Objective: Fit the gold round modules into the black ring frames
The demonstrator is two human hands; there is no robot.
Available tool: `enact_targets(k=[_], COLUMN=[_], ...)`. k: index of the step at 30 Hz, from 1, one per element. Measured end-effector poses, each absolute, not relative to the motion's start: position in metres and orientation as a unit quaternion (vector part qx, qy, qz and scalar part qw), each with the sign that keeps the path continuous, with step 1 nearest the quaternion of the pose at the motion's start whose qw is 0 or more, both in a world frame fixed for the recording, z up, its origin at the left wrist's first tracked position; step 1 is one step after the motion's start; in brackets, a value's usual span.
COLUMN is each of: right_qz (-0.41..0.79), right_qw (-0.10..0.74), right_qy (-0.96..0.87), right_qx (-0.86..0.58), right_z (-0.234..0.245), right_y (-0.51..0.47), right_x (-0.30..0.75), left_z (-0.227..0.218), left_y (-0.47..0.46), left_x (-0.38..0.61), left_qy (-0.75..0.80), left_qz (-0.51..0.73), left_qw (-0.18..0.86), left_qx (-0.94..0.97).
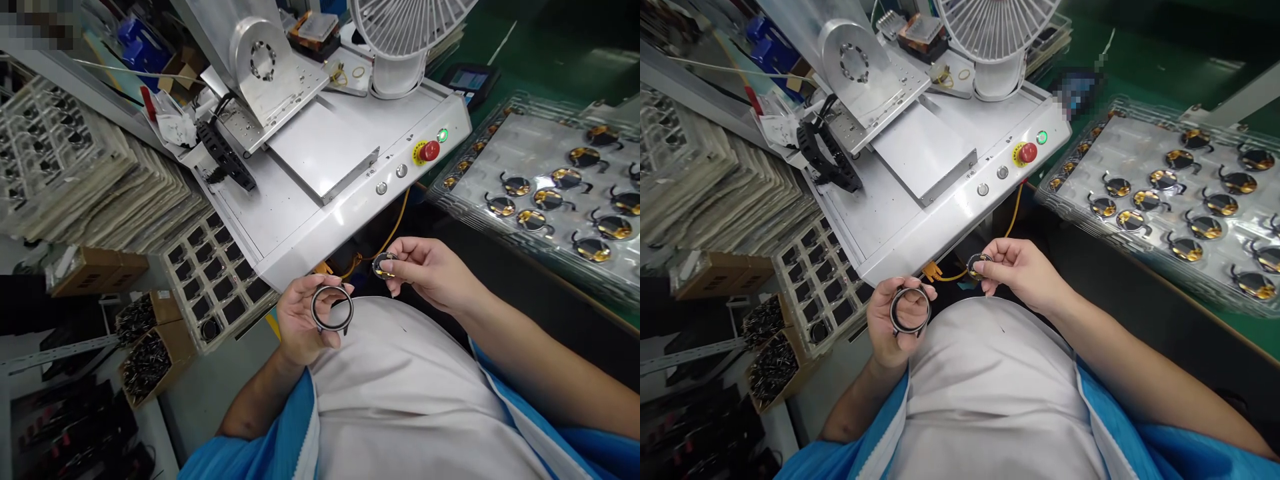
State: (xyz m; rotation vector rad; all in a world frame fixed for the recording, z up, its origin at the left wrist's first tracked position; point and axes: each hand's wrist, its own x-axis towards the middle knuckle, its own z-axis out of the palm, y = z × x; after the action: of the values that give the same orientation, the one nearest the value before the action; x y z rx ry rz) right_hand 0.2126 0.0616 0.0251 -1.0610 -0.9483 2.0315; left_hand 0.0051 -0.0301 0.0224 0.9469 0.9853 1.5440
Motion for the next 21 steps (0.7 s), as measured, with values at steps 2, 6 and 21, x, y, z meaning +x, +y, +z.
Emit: enact_targets(k=[2,6,21], right_qz=[0.776,0.779,0.793], right_qw=[0.322,0.321,0.309], right_qy=[-0.36,-0.355,-0.35], right_qx=[-0.406,-0.405,-0.391], right_z=[0.0256,0.0259,0.0334], right_y=[0.0617,0.0623,0.0606], right_x=[0.2119,0.211,0.2118], left_z=[0.0223,0.0225,0.0135], left_y=[-0.0304,-0.0304,-0.0241], left_x=[0.0049,0.0046,0.0032], left_qy=[0.416,0.401,0.333], left_qz=[0.639,0.64,0.645], left_qw=[0.515,0.521,0.479], left_qx=[0.393,0.398,0.494])
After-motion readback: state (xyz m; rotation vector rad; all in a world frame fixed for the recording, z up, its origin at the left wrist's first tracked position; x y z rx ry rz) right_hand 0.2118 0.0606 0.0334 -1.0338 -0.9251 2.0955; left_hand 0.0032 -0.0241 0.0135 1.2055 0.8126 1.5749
